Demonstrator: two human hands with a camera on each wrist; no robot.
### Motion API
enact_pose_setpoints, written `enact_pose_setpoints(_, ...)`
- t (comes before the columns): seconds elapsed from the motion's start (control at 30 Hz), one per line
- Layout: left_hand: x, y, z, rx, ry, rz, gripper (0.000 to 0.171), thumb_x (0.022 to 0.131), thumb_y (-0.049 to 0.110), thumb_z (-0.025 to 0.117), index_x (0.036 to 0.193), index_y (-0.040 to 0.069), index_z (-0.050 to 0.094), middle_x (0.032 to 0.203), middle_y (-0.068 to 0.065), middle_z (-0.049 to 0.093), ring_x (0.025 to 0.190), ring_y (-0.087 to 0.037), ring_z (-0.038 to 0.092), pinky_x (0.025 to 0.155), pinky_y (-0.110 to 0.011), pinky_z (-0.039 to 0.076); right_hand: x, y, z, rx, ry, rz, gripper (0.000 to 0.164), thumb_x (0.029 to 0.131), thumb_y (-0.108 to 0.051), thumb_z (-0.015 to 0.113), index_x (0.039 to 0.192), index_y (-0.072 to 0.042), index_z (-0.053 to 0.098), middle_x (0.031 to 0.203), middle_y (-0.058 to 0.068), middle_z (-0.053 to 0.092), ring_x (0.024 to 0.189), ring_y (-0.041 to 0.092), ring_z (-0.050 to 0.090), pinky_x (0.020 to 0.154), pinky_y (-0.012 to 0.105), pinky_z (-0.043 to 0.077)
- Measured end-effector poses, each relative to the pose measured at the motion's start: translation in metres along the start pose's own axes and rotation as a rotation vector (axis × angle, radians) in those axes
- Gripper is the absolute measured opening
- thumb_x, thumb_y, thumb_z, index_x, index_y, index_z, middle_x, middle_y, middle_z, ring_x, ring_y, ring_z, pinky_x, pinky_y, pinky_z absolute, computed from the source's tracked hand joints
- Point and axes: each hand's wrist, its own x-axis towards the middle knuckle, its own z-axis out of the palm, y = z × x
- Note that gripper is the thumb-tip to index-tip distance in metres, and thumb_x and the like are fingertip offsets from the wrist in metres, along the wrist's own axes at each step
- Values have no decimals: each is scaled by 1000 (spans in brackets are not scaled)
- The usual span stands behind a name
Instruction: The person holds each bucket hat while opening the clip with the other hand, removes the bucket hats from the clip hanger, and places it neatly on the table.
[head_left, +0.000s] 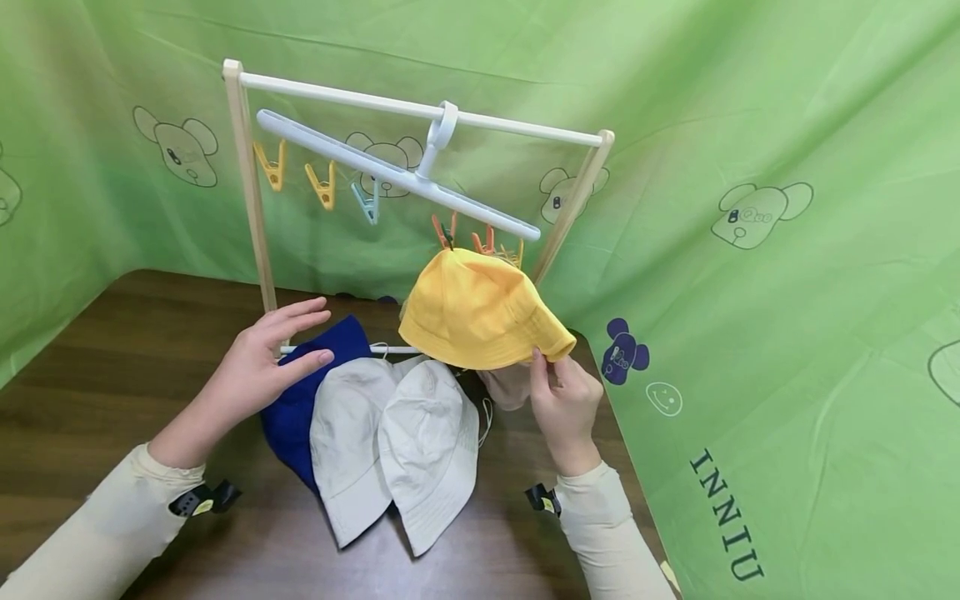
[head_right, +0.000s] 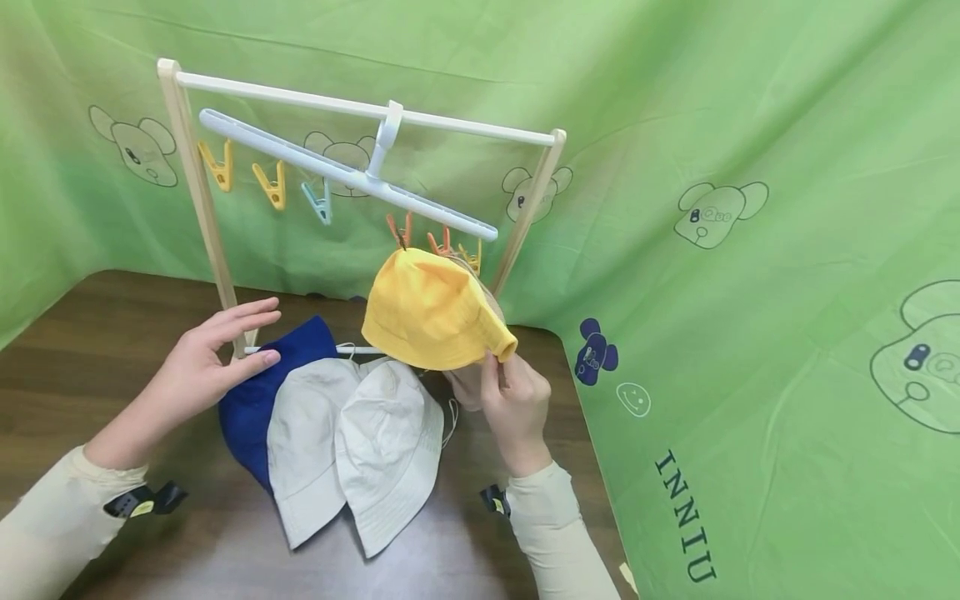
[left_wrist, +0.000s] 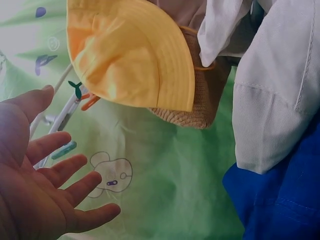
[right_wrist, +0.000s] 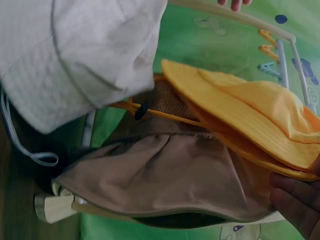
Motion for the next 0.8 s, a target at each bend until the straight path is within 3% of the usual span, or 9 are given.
enact_pose_setpoints(0.23, 0, 0, -3, -12, -6, -16, 53, 92, 24, 80, 140, 10, 63, 156, -2, 49, 146, -31, 41, 108, -58, 40, -1, 11, -6, -30, 2, -19, 17, 91, -4, 71, 76, 1, 64, 58, 10, 58, 47, 19, 47, 43, 34, 38)
enact_pose_setpoints(0.6, -2, -5, -5, -13, -9, -30, 54, 91, 26, 80, 141, 12, 63, 156, -3, 49, 147, -32, 39, 111, -61, 36, 3, 18, -23, 7, 51, 107, 19, 89, 0, 74, 72, 2, 67, 57, 11, 60, 49, 16, 47, 50, 22, 39)
enact_pose_setpoints(0.8, -3, -5, -5, -23, -6, -48, 54, 91, 25, 81, 140, 12, 63, 155, -2, 50, 147, -31, 40, 112, -61, 35, 2, 20, -33, -10, 64, 91, 21, 88, -1, 75, 70, 1, 65, 55, 11, 58, 48, 15, 43, 48, 23, 36)
